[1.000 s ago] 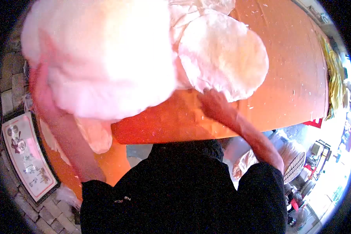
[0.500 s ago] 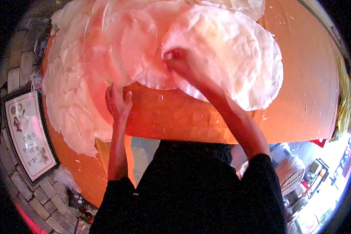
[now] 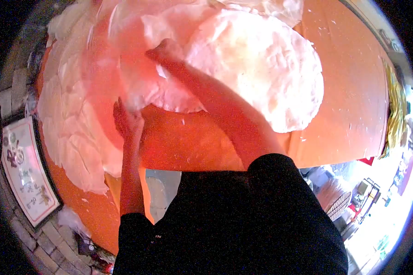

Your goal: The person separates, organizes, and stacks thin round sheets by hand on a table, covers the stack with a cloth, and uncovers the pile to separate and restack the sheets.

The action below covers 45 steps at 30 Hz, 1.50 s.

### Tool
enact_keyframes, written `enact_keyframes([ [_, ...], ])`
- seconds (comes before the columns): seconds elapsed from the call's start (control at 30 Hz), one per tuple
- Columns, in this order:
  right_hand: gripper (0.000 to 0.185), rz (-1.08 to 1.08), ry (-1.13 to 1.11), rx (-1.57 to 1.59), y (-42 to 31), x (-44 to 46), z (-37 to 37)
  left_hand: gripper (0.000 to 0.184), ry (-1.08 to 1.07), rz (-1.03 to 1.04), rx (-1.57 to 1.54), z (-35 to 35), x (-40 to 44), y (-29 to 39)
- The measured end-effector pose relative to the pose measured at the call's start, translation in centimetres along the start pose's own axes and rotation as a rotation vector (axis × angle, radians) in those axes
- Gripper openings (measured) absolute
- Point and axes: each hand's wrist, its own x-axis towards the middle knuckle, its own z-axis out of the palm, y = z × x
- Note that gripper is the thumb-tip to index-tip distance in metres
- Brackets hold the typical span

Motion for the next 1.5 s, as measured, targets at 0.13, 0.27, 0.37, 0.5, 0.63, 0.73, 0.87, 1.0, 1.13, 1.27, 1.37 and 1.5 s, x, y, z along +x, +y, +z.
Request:
enact_keyframes([
  [0.13,0.046,-0.240,0.599,-0.365,-2.5,-1.2,-1.3,0.065,-0.051,-0.124,0.020,-1.8,-0.5,-1.3],
  [0.27,0.041,-0.078,0.248,-0.199,-1.4,1.2,-2.9,0.051,-0.203,-0.346,-0.142,-5.8,1.7,-1.6],
  [0.37,0.038,0.054,-0.127,0.024,-2.7,0.7,-4.4,0.044,-0.130,-0.330,-0.254,-8.1,1.6,-6.2],
  [0.5,0.033,-0.014,-0.190,0.084,-6.6,-0.5,-6.2,0.043,-0.003,-0.277,-0.333,-14.4,0.7,-11.3],
  [0.63,0.017,-0.186,-0.157,0.411,-10.6,-3.6,-9.8,0.040,0.055,-0.319,-0.155,-21.2,-0.8,-8.4],
  [0.73,0.022,-0.279,-0.049,0.530,-7.9,-6.0,-14.8,0.037,0.072,-0.268,0.019,-23.6,-0.8,-4.3],
  [0.87,0.028,-0.227,0.020,0.553,1.8,-10.5,-17.2,0.032,0.080,-0.200,-0.110,-20.5,-0.9,-2.0],
  [1.0,0.028,-0.035,0.088,0.413,2.7,-16.5,-13.7,0.044,-0.283,-0.094,-0.395,-18.0,0.8,9.9],
  [1.13,0.027,-0.053,0.167,0.404,2.9,-19.9,-15.2,0.044,-0.490,0.106,-0.833,-12.9,-1.9,17.3],
  [1.27,0.041,0.375,0.108,0.764,6.2,-20.8,-17.4,0.045,-0.362,0.094,-0.999,-10.4,-8.7,15.2],
  [1.37,0.047,0.298,0.371,0.613,6.5,-22.3,-15.2,0.045,-0.454,-0.245,-0.973,-9.4,-13.1,9.9],
  [1.5,0.041,0.133,0.270,0.176,3.5,-22.7,-14.6,0.028,-0.427,-0.646,-1.078,-8.1,-18.5,3.8],
])
